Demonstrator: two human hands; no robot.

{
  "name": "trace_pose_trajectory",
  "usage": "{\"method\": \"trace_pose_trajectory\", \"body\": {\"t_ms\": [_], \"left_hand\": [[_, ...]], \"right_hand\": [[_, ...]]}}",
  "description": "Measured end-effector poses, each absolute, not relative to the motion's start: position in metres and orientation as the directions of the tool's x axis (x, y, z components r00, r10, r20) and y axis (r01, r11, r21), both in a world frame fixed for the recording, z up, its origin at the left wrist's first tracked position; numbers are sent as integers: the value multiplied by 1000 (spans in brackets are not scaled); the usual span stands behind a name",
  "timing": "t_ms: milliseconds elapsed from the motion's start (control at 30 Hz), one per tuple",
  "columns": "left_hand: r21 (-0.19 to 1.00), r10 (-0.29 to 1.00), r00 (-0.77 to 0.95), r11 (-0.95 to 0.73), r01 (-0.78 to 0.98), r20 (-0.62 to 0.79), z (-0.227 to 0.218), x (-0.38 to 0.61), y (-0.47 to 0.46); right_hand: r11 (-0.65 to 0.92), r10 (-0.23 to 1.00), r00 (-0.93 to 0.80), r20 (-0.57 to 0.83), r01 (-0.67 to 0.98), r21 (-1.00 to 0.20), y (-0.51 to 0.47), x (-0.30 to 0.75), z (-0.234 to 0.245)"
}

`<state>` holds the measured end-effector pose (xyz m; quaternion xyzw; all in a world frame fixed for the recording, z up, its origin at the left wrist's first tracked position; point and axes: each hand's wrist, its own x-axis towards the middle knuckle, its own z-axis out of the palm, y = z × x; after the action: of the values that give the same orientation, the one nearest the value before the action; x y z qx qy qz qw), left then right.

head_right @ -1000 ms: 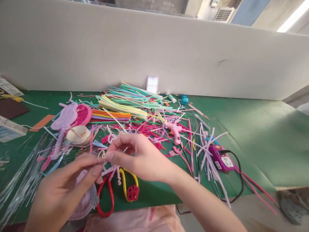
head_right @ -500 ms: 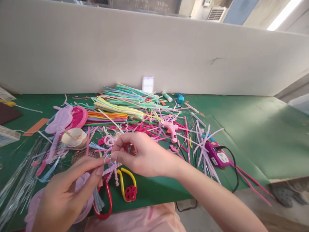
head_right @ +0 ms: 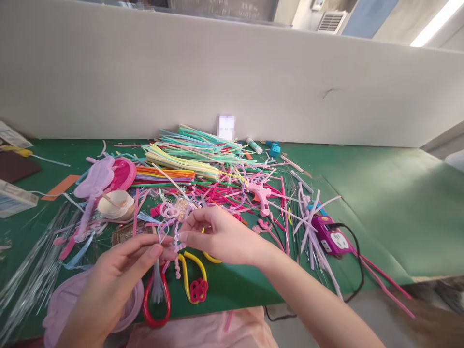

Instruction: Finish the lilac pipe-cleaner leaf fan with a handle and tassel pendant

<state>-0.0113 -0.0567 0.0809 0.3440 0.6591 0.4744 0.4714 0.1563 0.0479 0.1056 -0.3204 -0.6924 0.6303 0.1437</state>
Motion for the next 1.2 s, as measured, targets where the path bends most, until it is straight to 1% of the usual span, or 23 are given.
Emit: {"method": "trace_pose_trajectory", "body": {"t_ms": [100, 167, 200, 267, 333, 367, 433, 533, 633, 733, 833, 933, 1033, 1133, 1200], "left_hand": [[952, 907, -329, 299, 63, -263, 79, -11, -56], [954, 910, -337, 286, 93, -240, 77, -13, -58], [954, 912, -336, 283, 101, -235, 75, -14, -60], [949, 914, -324, 295, 111, -246, 69, -18, -65], [940, 908, -318, 321, 113, -271, 61, -24, -71], [935, 904, -320, 335, 114, -285, 57, -27, -73], [928, 895, -331, 353, 116, -299, 50, -33, -78], [925, 891, -341, 360, 124, -301, 44, -40, -86], [910, 872, -365, 395, 128, -327, 40, -48, -95], [902, 850, -398, 417, 108, -346, 37, -57, -102], [907, 844, -416, 411, 96, -338, 32, -63, -104], [902, 838, -413, 423, 82, -356, 24, -67, -104], [896, 840, -392, 438, 81, -375, 17, -71, -104], [903, 837, -398, 427, 46, -376, 16, -73, -104], [911, 807, -451, 411, -36, -382, 18, -73, -104]], "right_hand": [[38, 566, -793, -227, 300, -953, 47, 157, 104], [90, 522, -809, -271, 368, -925, 47, 158, 100], [132, 530, -793, -301, 427, -894, 48, 158, 96], [246, 623, -707, -335, 583, -774, 49, 158, 83], [351, 748, -598, -287, 724, -593, 50, 154, 65], [396, 782, -571, -249, 764, -510, 50, 152, 55], [439, 798, -564, -212, 786, -436, 48, 144, 38], [475, 786, -581, -213, 787, -394, 46, 133, 19], [511, 763, -604, -230, 781, -359, 49, 125, 12], [537, 736, -625, -261, 773, -337, 56, 124, 13], [535, 750, -608, -261, 789, -303, 61, 124, 24], [514, 792, -572, -212, 813, -274, 60, 119, 40], [518, 806, -574, -144, 802, -299, 53, 103, 52], [576, 773, -627, -95, 756, -311, 45, 77, 53], [651, 705, -705, -76, 685, -327, 41, 58, 47]]}}
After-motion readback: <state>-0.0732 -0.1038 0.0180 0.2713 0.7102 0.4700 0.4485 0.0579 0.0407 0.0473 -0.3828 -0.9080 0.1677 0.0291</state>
